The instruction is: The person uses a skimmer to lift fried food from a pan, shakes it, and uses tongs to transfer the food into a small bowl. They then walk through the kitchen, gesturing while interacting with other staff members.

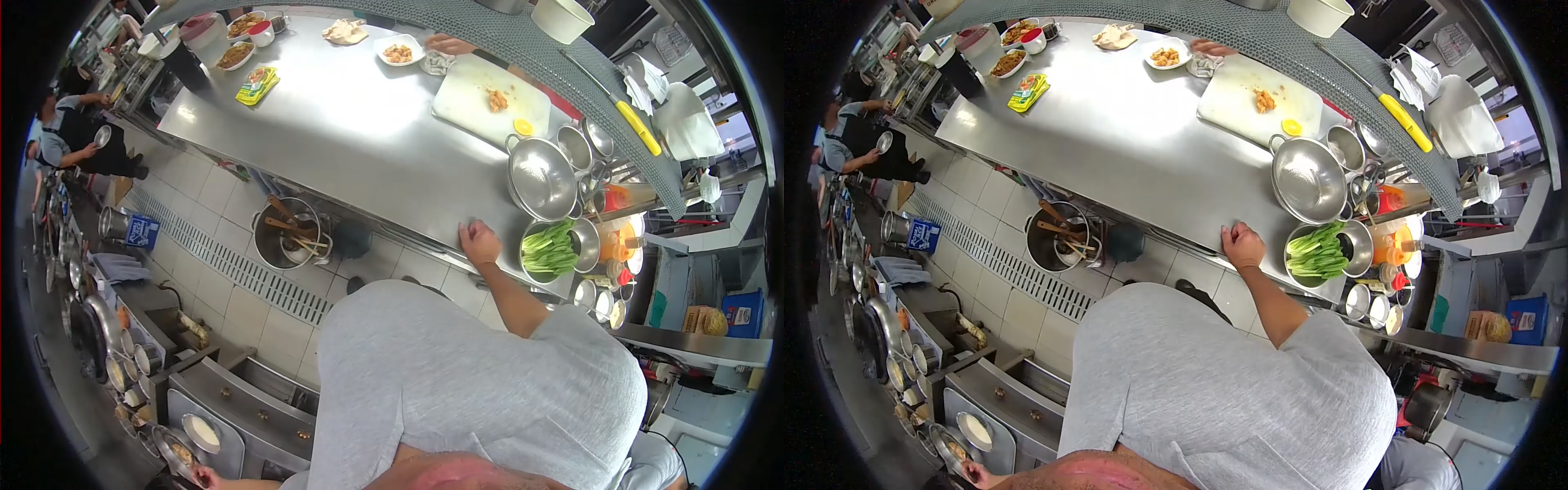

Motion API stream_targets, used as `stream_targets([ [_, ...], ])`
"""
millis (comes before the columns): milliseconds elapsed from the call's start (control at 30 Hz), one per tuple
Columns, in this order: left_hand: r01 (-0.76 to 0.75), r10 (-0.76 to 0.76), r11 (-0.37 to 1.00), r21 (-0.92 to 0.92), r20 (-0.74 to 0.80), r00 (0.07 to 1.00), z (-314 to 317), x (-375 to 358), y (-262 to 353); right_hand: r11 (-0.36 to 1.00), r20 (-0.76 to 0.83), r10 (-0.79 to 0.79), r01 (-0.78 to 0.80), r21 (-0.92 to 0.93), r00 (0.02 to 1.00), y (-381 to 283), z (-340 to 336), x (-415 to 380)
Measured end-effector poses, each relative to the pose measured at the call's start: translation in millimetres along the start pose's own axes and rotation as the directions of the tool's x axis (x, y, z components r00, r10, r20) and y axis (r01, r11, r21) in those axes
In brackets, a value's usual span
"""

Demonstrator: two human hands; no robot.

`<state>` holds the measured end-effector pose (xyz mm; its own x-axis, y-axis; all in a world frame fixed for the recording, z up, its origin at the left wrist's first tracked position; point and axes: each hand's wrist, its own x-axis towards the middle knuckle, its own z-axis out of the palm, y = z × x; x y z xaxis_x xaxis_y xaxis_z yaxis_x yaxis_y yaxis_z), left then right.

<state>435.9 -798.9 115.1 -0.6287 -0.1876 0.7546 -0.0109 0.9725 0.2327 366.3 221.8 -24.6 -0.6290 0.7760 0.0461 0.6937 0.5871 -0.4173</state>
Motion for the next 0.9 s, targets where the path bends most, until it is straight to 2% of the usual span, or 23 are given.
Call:
stream_targets([
  [67, 0.063, -0.064, 0.997, -0.033, -0.035, 0.997, -1, 2, 6, 1.0, -0.022, -0.019, 0.019, -0.006, 1.0, -1, 0, -1],
  [100, 0.183, -0.203, 0.923, -0.338, -0.025, 0.979, -5, 3, 10, 1.0, -0.033, -0.028, 0.028, -0.01, 0.999, -1, -1, -1],
  [133, 0.278, -0.329, 0.744, -0.607, 0.029, 0.944, -11, 3, 14, 1.0, -0.034, -0.028, 0.028, -0.011, 0.999, -2, -1, -1],
  [167, 0.338, -0.427, 0.481, -0.809, 0.12, 0.896, -13, 1, 16, 1.0, -0.036, -0.029, 0.028, -0.014, 0.999, -2, -1, -1],
  [267, 0.238, -0.462, 0.606, -0.759, -0.093, 0.882, -2, -3, 28, 1.0, -0.029, -0.022, 0.022, 0.0, 0.999, -2, -1, 0],
  [467, 0.25, -0.462, 0.816, -0.521, -0.329, 0.824, 16, -6, 34, 1.0, -0.034, -0.017, 0.017, 0.007, 0.999, -2, -3, -1],
  [500, 0.071, -0.145, 0.975, -0.211, -0.363, 0.92, 18, -4, 36, 1.0, -0.028, -0.017, 0.018, 0.008, 0.999, -2, -3, 0],
  [567, 0.117, -0.211, 0.961, -0.249, -0.391, 0.896, 19, -8, 40, 1.0, -0.025, -0.014, 0.014, 0.003, 1.0, -2, -3, 0],
  [700, 0.243, -0.413, 0.859, -0.45, -0.329, 0.85, 28, -16, 43, 1.0, -0.028, -0.019, 0.019, 0.002, 0.999, -2, -4, 0],
  [800, 0.318, -0.537, 0.737, -0.596, -0.231, 0.811, 33, -21, 47, 1.0, -0.03, -0.022, 0.022, 0.01, 0.999, -3, -6, 0],
  [900, 0.386, -0.646, 0.557, -0.736, -0.092, 0.757, 34, -23, 51, 0.999, -0.045, -0.034, 0.034, 0.015, 0.998, -1, -4, -1],
])
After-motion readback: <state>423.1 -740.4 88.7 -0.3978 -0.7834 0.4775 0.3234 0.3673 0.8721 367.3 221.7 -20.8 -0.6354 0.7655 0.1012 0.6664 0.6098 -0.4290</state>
